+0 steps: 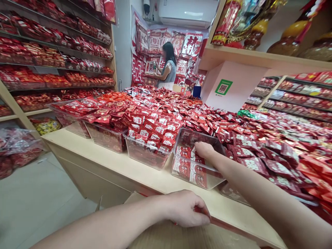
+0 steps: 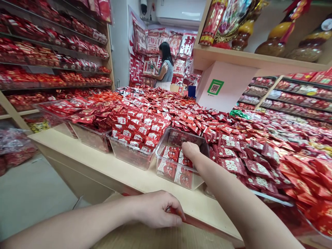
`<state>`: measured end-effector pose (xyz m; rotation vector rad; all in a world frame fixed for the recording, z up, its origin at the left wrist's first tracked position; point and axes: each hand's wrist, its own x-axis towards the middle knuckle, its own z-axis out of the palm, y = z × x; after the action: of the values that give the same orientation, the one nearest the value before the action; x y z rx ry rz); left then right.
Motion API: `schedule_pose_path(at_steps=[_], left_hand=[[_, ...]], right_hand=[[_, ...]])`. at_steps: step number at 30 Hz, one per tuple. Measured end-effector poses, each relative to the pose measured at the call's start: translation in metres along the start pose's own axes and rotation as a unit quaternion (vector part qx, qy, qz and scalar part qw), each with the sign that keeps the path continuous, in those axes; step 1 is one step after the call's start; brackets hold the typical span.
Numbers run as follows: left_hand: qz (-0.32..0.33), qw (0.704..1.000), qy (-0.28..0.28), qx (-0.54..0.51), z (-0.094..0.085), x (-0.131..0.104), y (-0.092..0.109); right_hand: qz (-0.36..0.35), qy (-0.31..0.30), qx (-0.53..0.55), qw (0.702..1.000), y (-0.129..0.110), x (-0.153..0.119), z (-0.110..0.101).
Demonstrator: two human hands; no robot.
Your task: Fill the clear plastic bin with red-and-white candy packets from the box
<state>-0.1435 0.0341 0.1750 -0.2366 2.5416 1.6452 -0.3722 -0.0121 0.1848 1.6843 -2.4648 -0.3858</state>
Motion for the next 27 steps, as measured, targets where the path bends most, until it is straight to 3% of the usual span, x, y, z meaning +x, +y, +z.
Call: schedule_pose_path(at_steps=[4,15,27], left_hand=[[0.009,0.997,-0.010,0.081,-0.001,0.000,0.001],[0.012,0.994,-0.018,0.103,-0.003,-0.002,0.000],[-0.028,0.995,-0.019,0.097,-0.003,-0.003,-0.005]], right_hand=[[0.030,-0.008,0.016,0.999,0.005,0.002,-0.001],[0.043,-0.019,0.038,0.998,0.008,0.007,0.005],[-0.031,-0.017,0.055,0.998,-0.008,0.012,0.016]])
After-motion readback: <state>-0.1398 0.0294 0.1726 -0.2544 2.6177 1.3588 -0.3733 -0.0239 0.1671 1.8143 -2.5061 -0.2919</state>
